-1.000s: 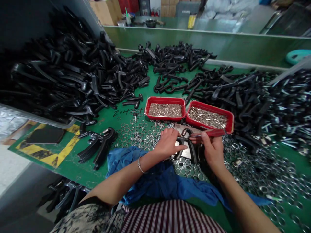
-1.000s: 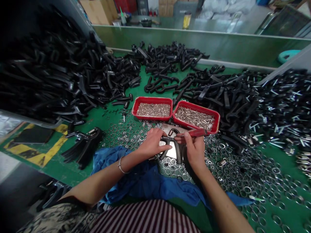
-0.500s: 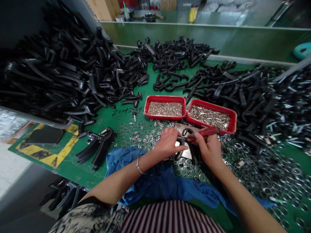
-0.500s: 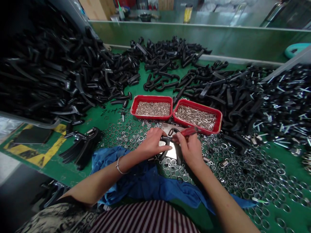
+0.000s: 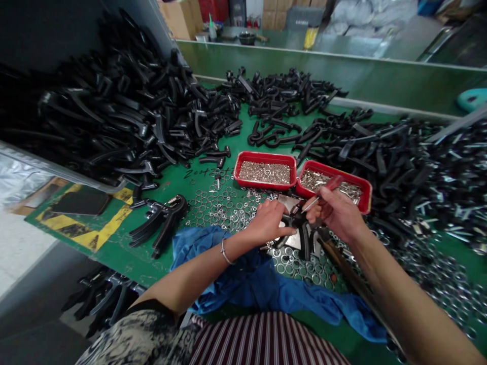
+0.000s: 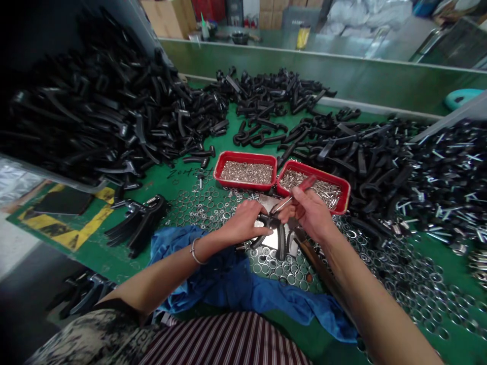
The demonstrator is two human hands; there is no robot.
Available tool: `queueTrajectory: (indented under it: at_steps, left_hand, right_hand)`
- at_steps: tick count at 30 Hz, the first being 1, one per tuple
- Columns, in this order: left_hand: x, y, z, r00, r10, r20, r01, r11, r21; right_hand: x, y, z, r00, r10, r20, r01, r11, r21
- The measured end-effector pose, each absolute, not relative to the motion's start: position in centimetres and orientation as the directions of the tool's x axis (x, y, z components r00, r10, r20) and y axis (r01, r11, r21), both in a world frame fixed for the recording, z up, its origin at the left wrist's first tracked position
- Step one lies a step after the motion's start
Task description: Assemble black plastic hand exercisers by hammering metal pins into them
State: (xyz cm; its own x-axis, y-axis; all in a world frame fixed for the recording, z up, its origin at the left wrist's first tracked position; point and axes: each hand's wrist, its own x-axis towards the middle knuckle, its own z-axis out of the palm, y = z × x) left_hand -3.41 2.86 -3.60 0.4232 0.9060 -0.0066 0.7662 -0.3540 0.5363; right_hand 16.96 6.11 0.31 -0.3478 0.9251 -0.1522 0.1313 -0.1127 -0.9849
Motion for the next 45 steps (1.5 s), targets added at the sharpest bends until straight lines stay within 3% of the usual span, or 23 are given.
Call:
queueTrajectory:
  at_steps: [3,9,13,16,18,23,26,28,30,32,34,35,38,40,43,45]
  left_hand:
    - [-3.4,3.0,-3.7,0.428,0.904,-0.011,0.762,-0.354,0.543]
    - [-3.4,3.1,-3.9,0.421,0.907,-0.022,0.755,-0.337,0.563]
    - [-3.4,3.1,-3.8,0.428,0.904,-0.022,0.757,-0.344,0.556]
    - [-3.4,2.9,-3.5,0.436,0.899,-0.024,0.758,-0.353,0.549]
    - [-3.2,2.8,-3.3,0.434,0.9,-0.031,0.77,-0.353,0.531]
    - [-2.9,3.0,-2.7,0.439,0.898,-0.041,0.809,-0.375,0.453]
    - [-3.0,3.0,-2.8,0.445,0.895,-0.027,0.81,-0.39,0.439]
    - [-3.2,2.7,-2.9,0.443,0.897,-0.014,0.807,-0.391,0.443]
    - [-3.3,2.4,-2.7,0.459,0.888,-0.009,0.792,-0.405,0.457]
    - [-3.7,2.5,-2.3,0.504,0.864,0.015,0.753,-0.448,0.482]
    - [-4.6,3.6,-1.5,0.537,0.84,0.076,0.718,-0.502,0.482]
    - [-5.2,4.7,-1.1,0.525,0.844,0.11,0.728,-0.512,0.456]
    - [-7.4,9.6,0.0,0.366,0.922,0.122,0.887,-0.386,0.254]
    - [-8.8,12.9,0.6,0.259,0.966,0.027,0.961,-0.26,0.096]
    - [-9.6,15.9,0.8,0.228,0.97,-0.083,0.974,-0.228,0.008]
    - [-9.4,16.3,0.7,0.241,0.967,-0.081,0.97,-0.242,-0.009]
  right_hand:
    - [17.8,4.5,-2.0,-0.149,0.984,-0.1,0.004,-0.1,-0.995]
    - [17.9,2.3,-4.0,-0.078,0.997,-0.001,0.093,0.006,-0.996]
    - [17.3,1.8,-3.4,-0.056,0.996,0.067,0.364,0.083,-0.928]
    - [16.5,1.8,-2.7,-0.123,0.984,0.128,0.694,0.177,-0.698]
    - [15.9,2.1,-1.9,-0.195,0.973,0.123,0.769,0.229,-0.597]
    - [14.3,2.4,1.7,-0.217,0.964,0.153,0.45,0.238,-0.861]
    - [15.1,1.7,2.9,-0.121,0.98,0.158,0.152,0.176,-0.973]
    - [17.6,1.4,2.4,-0.007,0.989,0.149,0.043,0.149,-0.988]
    - [21.5,1.2,0.9,0.111,0.987,0.115,0.159,0.096,-0.983]
    - [26.3,0.9,-0.6,0.175,0.985,0.005,0.403,-0.067,-0.913]
    - [30.5,0.5,-1.5,0.148,0.979,-0.14,0.665,-0.203,-0.719]
    - [32.0,0.3,-1.6,0.157,0.977,-0.144,0.772,-0.213,-0.599]
    - [32.9,0.3,-0.6,0.129,0.989,0.076,0.929,-0.093,-0.358]
    - [30.6,1.2,0.4,0.0,0.978,0.208,0.923,0.08,-0.375]
    - [24.2,4.4,1.4,-0.285,0.924,0.254,0.8,0.375,-0.468]
    - [19.4,7.2,1.6,-0.42,0.854,0.308,0.772,0.515,-0.374]
